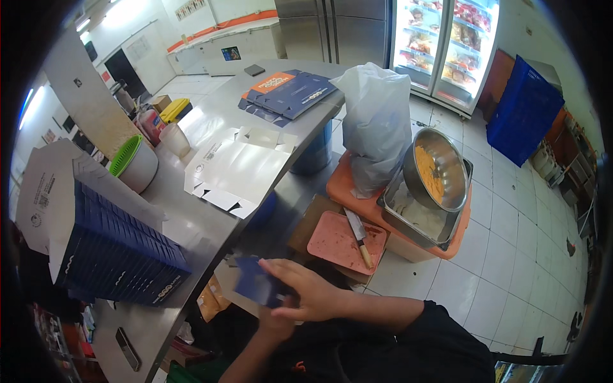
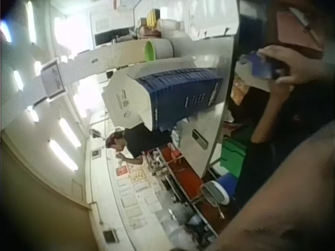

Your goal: The person assembles cardboard takeout boxes by folding the pre-scored sides and securing the tabs by hand on a stainless steel counter.

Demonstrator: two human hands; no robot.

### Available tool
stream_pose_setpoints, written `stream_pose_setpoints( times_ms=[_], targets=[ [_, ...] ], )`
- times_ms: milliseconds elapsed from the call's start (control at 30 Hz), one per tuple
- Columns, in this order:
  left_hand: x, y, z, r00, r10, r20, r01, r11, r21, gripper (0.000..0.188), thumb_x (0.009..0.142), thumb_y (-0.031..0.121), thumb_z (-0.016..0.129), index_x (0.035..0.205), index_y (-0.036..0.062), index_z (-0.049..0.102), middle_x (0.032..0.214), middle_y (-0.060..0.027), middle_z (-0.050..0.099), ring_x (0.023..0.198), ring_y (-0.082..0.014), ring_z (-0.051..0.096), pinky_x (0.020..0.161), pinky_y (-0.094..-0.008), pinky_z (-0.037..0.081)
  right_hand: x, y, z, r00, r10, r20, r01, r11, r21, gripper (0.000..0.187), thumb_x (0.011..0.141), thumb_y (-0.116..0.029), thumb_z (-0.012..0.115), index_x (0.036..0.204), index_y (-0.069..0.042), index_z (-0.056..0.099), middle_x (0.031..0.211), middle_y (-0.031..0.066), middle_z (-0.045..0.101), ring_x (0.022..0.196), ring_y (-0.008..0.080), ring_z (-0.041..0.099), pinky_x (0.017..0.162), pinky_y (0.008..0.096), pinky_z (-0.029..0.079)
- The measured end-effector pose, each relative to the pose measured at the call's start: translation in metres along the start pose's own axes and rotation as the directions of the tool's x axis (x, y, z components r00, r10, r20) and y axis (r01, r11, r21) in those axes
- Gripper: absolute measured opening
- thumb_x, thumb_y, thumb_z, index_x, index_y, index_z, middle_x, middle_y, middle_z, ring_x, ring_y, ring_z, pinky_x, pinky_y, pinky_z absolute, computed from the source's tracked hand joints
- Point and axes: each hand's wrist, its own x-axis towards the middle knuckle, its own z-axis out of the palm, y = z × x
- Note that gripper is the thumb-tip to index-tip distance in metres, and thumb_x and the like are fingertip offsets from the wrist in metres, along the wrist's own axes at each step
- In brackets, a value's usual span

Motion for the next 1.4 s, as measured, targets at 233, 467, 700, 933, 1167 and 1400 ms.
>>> stream_pose_setpoints(
  times_ms=[233,467,700,933,1167,1400],
  targets=[
    [0.012,0.01,-0.03,0.951,0.044,0.308,-0.001,0.99,-0.14,0.056,0.101,0.045,0.051,0.136,0.001,0.05,0.133,-0.0155,0.057,0.128,-0.03,0.052,0.112,-0.0454,0.036,-0.012,0.012,-0.001,0.98,-0.192,-0.055,0.195,0.979,0.063,0.064,0.089,-0.024,0.053,0.145,0.006,0.045,0.132,0.0262,0.053,0.12,0.0423,0.056,0.104,0.0465,0.046],
    [0.008,0.008,-0.029,0.964,-0.246,0.101,0.251,0.714,-0.653,0.054,0.103,0.043,0.044,0.133,-0.0012,0.052,0.131,-0.0172,0.057,0.127,-0.0276,0.052,0.112,-0.0427,0.036,-0.009,0.025,0.0,0.927,-0.352,-0.132,0.374,0.899,0.227,0.053,0.099,-0.034,0.038,0.12,0.01,0.061,0.121,0.0291,0.06,0.114,0.0433,0.062,0.1,0.0483,0.049],
    [0.001,0.013,-0.032,0.989,-0.131,-0.069,0.094,0.915,-0.391,0.04,0.101,0.027,0.051,0.127,-0.0027,0.056,0.125,-0.0145,0.061,0.119,-0.0259,0.057,0.107,-0.0414,0.041,-0.013,0.024,-0.01,0.959,-0.273,-0.079,0.283,0.945,0.167,0.044,0.102,-0.034,0.049,0.117,0.005,0.063,0.128,0.0261,0.059,0.119,0.0412,0.06,0.102,0.0469,0.049],
    [-0.001,0.033,-0.019,0.985,-0.143,-0.098,0.113,0.959,-0.261,0.039,0.104,0.028,0.049,0.127,-0.0027,0.056,0.123,-0.0138,0.061,0.114,-0.0225,0.06,0.099,-0.0375,0.047,-0.012,0.01,0.002,0.978,-0.208,-0.004,0.199,0.939,-0.281,0.044,0.097,-0.029,0.062,0.128,0.002,0.06,0.137,0.0211,0.055,0.128,0.0385,0.051,0.109,0.047,0.044],
    [-0.001,0.031,-0.028,0.955,-0.153,0.255,0.147,0.988,0.039,0.036,0.104,0.027,0.049,0.121,-0.0022,0.06,0.112,-0.0096,0.066,0.105,-0.0163,0.062,0.092,-0.0337,0.049,-0.025,-0.005,0.013,0.997,-0.016,-0.078,0.004,0.988,-0.153,0.053,0.098,-0.035,0.061,0.134,0.004,0.057,0.14,0.0215,0.046,0.121,0.0351,0.052,0.104,0.0408,0.044],
    [-0.009,0.062,-0.041,0.803,-0.361,0.475,0.434,0.899,-0.05,0.029,0.1,0.021,0.052,0.112,-0.0027,0.063,0.098,-0.0063,0.066,0.093,-0.0124,0.06,0.083,-0.0292,0.048,-0.027,0.003,-0.024,0.961,0.274,-0.043,-0.249,0.92,0.302,0.041,0.099,-0.023,0.059,0.134,-0.001,0.059,0.114,0.0095,0.046,0.099,0.0183,0.051,0.089,0.0307,0.045]
  ],
)
